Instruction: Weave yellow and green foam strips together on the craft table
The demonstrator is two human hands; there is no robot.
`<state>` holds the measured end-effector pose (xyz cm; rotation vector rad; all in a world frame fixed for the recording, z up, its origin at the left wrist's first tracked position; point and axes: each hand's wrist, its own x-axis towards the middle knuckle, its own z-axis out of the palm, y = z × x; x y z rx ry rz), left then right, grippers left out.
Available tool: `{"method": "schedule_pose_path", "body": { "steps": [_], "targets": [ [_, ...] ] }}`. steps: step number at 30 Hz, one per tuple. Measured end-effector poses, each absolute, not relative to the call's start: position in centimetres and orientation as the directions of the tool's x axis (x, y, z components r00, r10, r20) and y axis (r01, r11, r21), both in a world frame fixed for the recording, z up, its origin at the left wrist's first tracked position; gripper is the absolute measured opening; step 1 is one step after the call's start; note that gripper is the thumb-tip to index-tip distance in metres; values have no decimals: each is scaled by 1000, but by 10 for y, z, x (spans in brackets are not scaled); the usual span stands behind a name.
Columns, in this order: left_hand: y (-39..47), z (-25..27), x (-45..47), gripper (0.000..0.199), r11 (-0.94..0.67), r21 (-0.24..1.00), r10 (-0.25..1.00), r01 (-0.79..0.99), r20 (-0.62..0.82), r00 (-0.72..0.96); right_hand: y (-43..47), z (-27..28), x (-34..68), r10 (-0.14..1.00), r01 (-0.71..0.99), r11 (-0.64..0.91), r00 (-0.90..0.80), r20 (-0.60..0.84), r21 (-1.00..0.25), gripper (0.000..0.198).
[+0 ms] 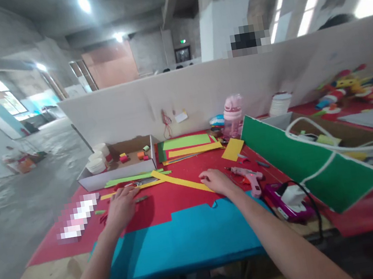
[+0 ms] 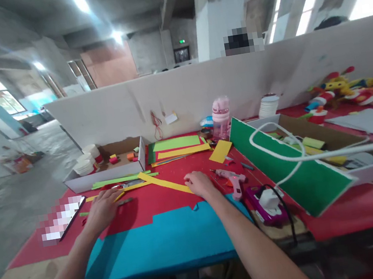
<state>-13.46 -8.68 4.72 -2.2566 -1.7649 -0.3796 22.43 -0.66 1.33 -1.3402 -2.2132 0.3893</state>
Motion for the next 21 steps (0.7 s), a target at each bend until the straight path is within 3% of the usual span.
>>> {"method": "schedule_pose_path", "body": {
  "steps": [4,7,11,15,21],
  "targets": [
    [-43,51,-63,39,-449,-13,858,893,273,436,-4,22,172,814,736,517,-267,515,-436,21],
    [-17,41,-26,40,-521,-38,838,853,168,520,-3,15,153,784,746,517,-215,582,-420,23],
    [-5,23,-20,24,-536,-37,818,843,223,530,4,1,152,765,689,582,-286,577,-431,23],
    [-4,15,-23,21,-541,-52,804,839,261,535,3,2,145,746,601,631,-297,596,-491,23],
    [-2,21,-23,17,-387,21,854,922,384,350,-18,16,133,708,357,706,-333,622,-612,24]
  ]
}}
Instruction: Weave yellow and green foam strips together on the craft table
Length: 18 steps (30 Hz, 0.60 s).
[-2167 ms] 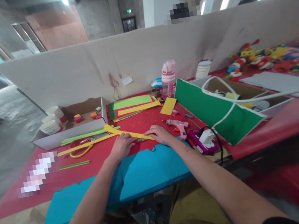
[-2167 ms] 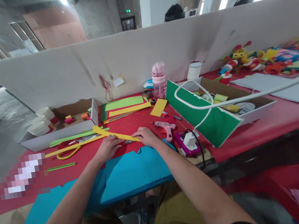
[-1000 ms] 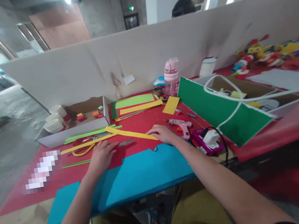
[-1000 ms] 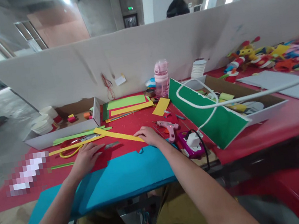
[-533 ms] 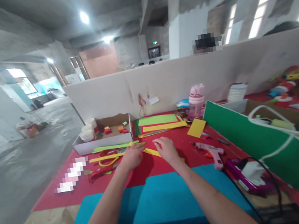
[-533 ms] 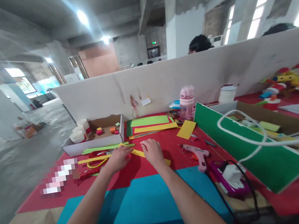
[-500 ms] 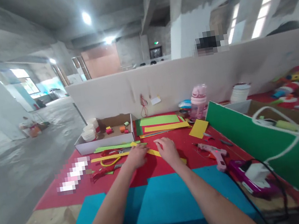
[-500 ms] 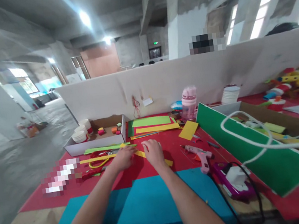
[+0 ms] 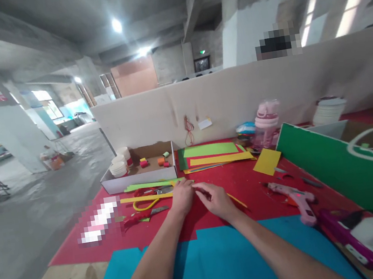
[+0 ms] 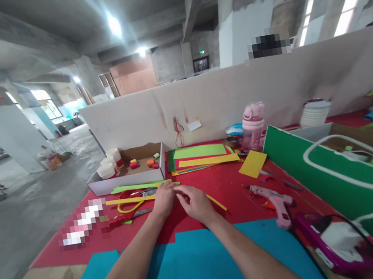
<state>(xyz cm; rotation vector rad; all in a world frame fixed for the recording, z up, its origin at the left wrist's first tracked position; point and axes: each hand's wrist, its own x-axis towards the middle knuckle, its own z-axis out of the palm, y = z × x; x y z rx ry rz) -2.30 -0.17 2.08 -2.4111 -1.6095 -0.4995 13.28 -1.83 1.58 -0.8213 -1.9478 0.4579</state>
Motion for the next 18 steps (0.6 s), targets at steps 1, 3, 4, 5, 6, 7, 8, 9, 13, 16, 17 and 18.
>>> {"method": "schedule_pose_path", "body": {
  "steps": [1,3,4,5,6,7,8,9,13,16,17,18],
  "targets": [
    [-2,23,-25,18,-361,23,847,932,426,318,-20,17,133,725,333,688,-328,605,-644,23],
    [-4,26,-31,22,-315,13,820,949,507,265,-20,17,135,763,328,646,-309,568,-689,22],
    [-6,28,-34,25,-296,11,805,955,541,243,-19,16,135,777,339,629,-301,553,-699,24],
    [-7,30,-35,26,-288,14,792,958,565,229,-16,15,136,787,350,617,-297,540,-705,27],
    [-9,30,-35,27,-294,21,783,955,579,229,-13,13,137,795,356,606,-295,530,-711,30],
    [-10,31,-35,28,-313,28,776,949,584,239,-9,11,137,804,355,594,-287,520,-722,32],
    [-12,31,-32,28,-339,35,772,940,581,257,-6,9,138,817,346,576,-266,511,-741,34],
    [-13,30,-29,28,-368,41,771,929,572,281,-2,6,138,835,326,550,-237,497,-769,35],
    [-18,26,-15,26,-464,65,779,883,504,372,9,-2,142,909,222,413,-163,384,-883,38],
    [-21,25,-10,25,-530,108,785,841,437,439,14,-4,146,919,197,386,-168,357,-901,36],
    [-23,26,-10,27,-552,136,785,823,418,458,15,-4,146,916,191,392,-168,364,-900,34],
    [-23,26,-10,29,-573,175,784,801,404,472,16,-4,147,912,186,400,-171,372,-897,33]
  ]
}}
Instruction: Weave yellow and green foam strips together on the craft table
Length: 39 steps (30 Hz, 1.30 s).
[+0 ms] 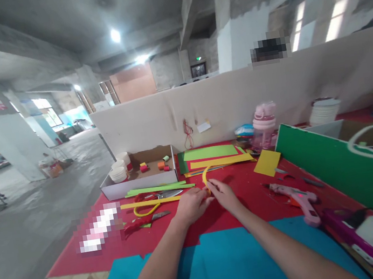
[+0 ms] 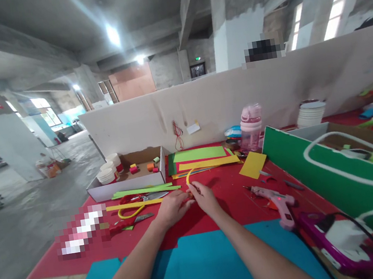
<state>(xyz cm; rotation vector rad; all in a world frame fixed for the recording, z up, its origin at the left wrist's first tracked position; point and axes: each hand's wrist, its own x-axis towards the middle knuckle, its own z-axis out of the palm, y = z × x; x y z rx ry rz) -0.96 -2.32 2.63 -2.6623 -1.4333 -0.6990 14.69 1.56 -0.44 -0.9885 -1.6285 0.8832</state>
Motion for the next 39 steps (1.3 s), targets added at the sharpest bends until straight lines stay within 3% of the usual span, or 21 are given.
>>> {"method": "schedule_pose_path", "body": {
  "steps": [5,11,15,21,26,33,39],
  "targets": [
    [-18,22,-14,32,-578,477,813,662,415,410,21,-10,148,928,171,365,-146,343,-915,33],
    [-3,9,-22,27,-404,731,914,550,346,211,19,-10,146,982,-185,84,-150,113,-979,33],
    [-6,12,-21,34,-406,761,912,506,297,284,15,-6,143,965,-284,114,-195,173,-952,33],
    [-7,9,-16,33,-399,758,911,515,264,317,12,-5,141,942,-213,193,-232,241,-958,36],
    [-1,0,-16,25,-369,839,916,400,255,311,9,-1,141,921,-113,218,-304,243,-969,34],
    [-2,4,-18,34,-261,947,947,184,215,237,13,-3,145,931,-110,184,-300,209,-977,31],
    [-4,8,-18,39,-200,974,958,107,171,232,13,-4,145,940,-101,148,-295,172,-984,33]
  ]
}}
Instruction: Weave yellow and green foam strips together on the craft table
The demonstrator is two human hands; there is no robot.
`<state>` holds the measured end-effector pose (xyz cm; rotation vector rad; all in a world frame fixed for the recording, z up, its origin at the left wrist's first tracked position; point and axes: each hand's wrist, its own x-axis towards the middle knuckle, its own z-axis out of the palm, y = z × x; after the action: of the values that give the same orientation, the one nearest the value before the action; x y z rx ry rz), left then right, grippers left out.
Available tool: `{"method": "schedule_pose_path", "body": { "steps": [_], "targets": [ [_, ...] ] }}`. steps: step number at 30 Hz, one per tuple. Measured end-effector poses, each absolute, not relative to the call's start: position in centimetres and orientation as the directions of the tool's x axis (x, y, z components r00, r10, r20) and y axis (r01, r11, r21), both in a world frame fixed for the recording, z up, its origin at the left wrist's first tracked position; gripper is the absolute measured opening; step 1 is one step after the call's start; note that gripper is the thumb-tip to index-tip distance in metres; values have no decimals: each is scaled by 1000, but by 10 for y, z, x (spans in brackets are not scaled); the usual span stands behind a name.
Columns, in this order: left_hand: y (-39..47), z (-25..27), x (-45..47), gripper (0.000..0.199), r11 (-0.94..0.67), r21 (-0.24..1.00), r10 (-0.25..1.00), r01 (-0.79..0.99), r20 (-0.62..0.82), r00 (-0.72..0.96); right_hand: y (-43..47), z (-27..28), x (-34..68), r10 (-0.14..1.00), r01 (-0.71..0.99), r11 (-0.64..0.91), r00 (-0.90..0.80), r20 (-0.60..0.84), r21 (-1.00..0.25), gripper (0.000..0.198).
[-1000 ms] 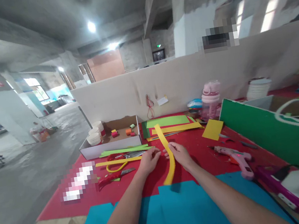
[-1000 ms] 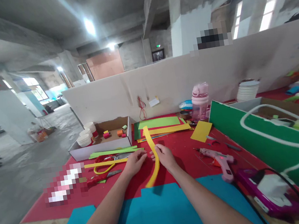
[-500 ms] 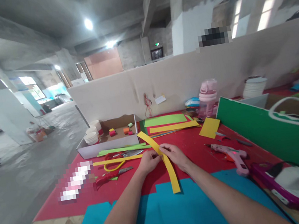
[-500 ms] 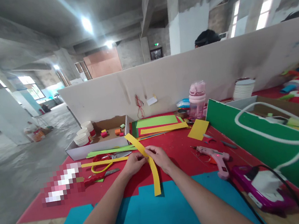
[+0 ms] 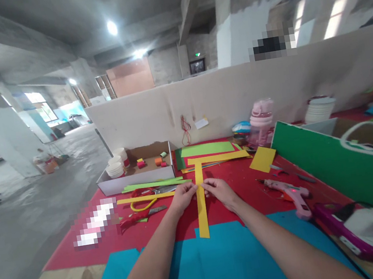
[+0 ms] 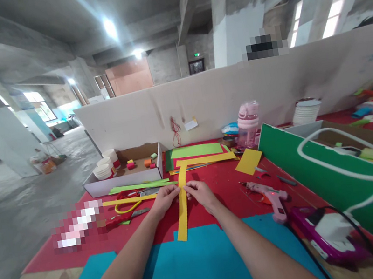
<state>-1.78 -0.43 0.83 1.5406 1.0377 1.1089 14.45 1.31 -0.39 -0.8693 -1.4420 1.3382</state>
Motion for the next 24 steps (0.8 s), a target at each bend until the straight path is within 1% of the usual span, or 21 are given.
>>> {"method": "schedule_pose_path", "body": {
  "steps": [3,5,9,16,20,24],
  "targets": [
    [-4,8,-18,40,-196,978,957,71,175,232,13,-4,145,943,-111,134,-292,161,-985,34],
    [-3,7,-18,40,-206,976,956,72,185,228,14,-4,145,945,-99,158,-274,180,-982,34],
    [-2,5,-18,36,-239,964,948,119,205,245,14,-3,146,945,-39,207,-249,210,-978,33],
    [-3,6,-18,35,-267,941,946,208,214,243,11,0,147,949,31,211,-246,197,-977,30],
    [-2,6,-20,35,-257,944,948,208,204,245,12,-4,146,948,-24,198,-251,198,-980,29],
    [-4,8,-18,37,-213,970,954,117,181,239,15,-7,146,947,-144,136,-272,172,-980,33]
  ]
}}
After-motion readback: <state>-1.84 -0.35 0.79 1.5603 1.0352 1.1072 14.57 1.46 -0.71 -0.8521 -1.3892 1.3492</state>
